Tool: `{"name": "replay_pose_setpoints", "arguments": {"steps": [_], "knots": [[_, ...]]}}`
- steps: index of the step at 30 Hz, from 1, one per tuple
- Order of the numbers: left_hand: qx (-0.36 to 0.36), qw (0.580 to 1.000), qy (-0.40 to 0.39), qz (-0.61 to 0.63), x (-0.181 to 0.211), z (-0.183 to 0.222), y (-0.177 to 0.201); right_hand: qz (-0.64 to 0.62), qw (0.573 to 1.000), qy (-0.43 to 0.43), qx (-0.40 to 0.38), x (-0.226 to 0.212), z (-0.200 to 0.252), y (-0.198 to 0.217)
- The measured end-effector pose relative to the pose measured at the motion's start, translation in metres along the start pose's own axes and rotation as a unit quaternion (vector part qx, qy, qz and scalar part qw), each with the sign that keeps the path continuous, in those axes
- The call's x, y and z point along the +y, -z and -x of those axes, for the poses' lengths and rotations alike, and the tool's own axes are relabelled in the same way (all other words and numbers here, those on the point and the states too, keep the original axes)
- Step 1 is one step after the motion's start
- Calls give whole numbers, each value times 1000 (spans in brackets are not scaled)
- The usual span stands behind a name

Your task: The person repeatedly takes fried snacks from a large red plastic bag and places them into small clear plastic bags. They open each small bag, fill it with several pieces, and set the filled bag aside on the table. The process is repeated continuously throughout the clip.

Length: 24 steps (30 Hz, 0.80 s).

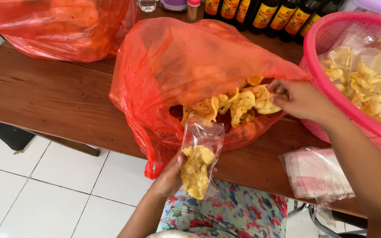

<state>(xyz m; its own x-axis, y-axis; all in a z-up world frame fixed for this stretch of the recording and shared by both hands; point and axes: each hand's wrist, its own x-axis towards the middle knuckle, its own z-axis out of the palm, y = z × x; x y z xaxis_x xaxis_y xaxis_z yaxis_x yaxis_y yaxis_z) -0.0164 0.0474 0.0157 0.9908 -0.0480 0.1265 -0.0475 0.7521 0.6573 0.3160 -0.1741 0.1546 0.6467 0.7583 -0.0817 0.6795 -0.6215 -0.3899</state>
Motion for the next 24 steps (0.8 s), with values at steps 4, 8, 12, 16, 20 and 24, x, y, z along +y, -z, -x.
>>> {"name": "replay_pose_setpoints", "arguments": {"steps": [4, 8, 12, 16, 20, 24], "knots": [[-27, 999, 17, 19, 0, -4, -4, -329, 941, -73, 37, -9, 5, 11], [-38, 999, 0, -5, 2, -2, -9, -484, 863, -140, 38, -23, 8, 16], [-13, 1000, 16, -2, 4, -1, -12, -578, 806, -78, 100, -32, 5, 14], [14, 1000, 22, -6, 3, -4, -17, -590, 803, -22, 74, -35, -8, 8], [5, 998, 18, -52, 10, -1, -21, -392, 914, 100, 24, -46, -18, 1], [-23, 993, -17, -117, 27, 11, -21, -149, 979, 29, 136, -67, 1, -9]]}}
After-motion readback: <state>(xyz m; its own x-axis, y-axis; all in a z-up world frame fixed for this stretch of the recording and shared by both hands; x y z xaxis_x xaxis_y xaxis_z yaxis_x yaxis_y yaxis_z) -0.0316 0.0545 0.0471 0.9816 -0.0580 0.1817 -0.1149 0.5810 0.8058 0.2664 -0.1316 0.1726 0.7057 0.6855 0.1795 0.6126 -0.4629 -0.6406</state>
